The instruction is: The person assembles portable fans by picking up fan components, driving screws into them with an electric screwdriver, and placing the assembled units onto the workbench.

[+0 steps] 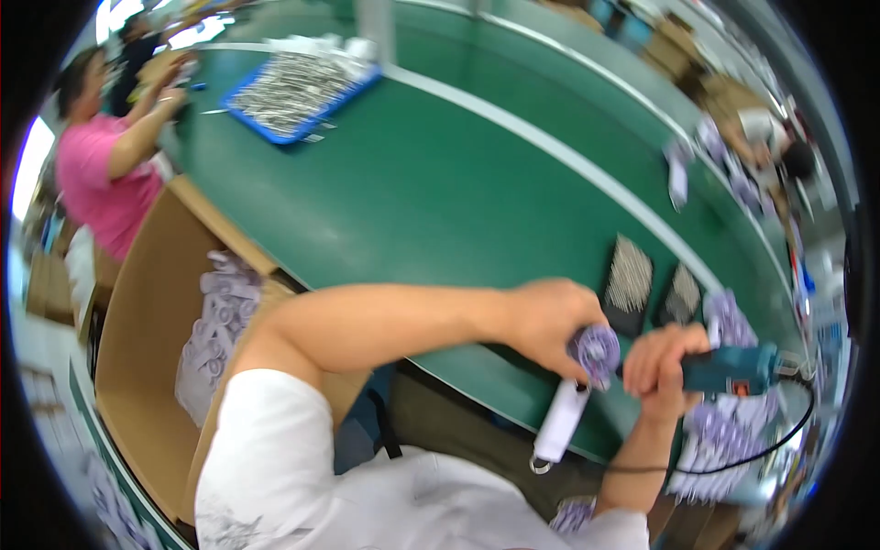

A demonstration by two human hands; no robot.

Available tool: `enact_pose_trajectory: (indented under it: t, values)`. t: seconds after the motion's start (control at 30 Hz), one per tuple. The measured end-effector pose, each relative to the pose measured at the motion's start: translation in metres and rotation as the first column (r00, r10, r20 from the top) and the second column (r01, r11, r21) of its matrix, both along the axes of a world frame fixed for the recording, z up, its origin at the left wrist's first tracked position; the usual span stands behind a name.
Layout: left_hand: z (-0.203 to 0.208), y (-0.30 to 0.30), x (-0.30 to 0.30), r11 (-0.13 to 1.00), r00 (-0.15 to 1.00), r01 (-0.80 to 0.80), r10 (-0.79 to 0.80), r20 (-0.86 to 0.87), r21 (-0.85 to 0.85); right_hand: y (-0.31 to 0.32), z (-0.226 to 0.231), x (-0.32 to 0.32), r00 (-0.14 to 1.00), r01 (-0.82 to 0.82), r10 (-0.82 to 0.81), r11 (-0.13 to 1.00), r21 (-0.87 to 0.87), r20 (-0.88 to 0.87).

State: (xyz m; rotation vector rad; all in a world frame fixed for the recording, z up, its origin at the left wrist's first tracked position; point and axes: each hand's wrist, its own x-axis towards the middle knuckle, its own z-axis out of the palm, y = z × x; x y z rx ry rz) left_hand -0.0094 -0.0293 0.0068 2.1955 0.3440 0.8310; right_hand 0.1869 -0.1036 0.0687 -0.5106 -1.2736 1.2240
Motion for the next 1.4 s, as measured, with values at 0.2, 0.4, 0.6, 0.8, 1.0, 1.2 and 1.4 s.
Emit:
enact_pose_trajectory:
  t: [0.2,0.4,0.6,0.8,1.0,1.2,1.4]
  values:
    - [-0.003,-0.005,-0.002,0.999,0.999,-0.040,0.041,-0.022,0.009,0.004,0.000,-0.004,0.999,-0.024,0.022,0.998,0.053,0.041]
    - [-0.003,0.004,0.000,0.998,0.997,-0.066,0.067,-0.031,0.023,0.017,0.000,-0.001,0.996,-0.069,0.063,0.992,0.107,0.060]
    - [-0.005,0.005,0.001,0.998,0.997,-0.061,0.062,-0.038,0.022,0.020,-0.008,0.006,0.996,-0.057,0.047,0.989,0.136,0.071]
    - [-0.009,0.002,0.007,1.000,0.994,-0.009,0.012,-0.110,0.021,-0.008,0.023,0.026,0.999,-0.050,0.053,0.948,0.313,-0.001]
    - [-0.002,0.002,-0.001,0.997,0.998,-0.020,0.015,0.066,0.069,-0.111,0.017,0.064,0.549,0.516,-0.462,0.843,0.151,0.697]
    - [-0.014,0.006,-0.030,0.984,0.984,-0.173,0.171,-0.045,-0.033,-0.128,-0.006,-0.006,0.079,0.326,-0.472,0.845,0.425,0.878]
    - [0.006,-0.013,0.008,0.976,0.976,-0.213,0.214,-0.031,0.047,-0.164,-0.023,-0.002,-0.094,0.453,-0.418,0.790,0.413,0.903]
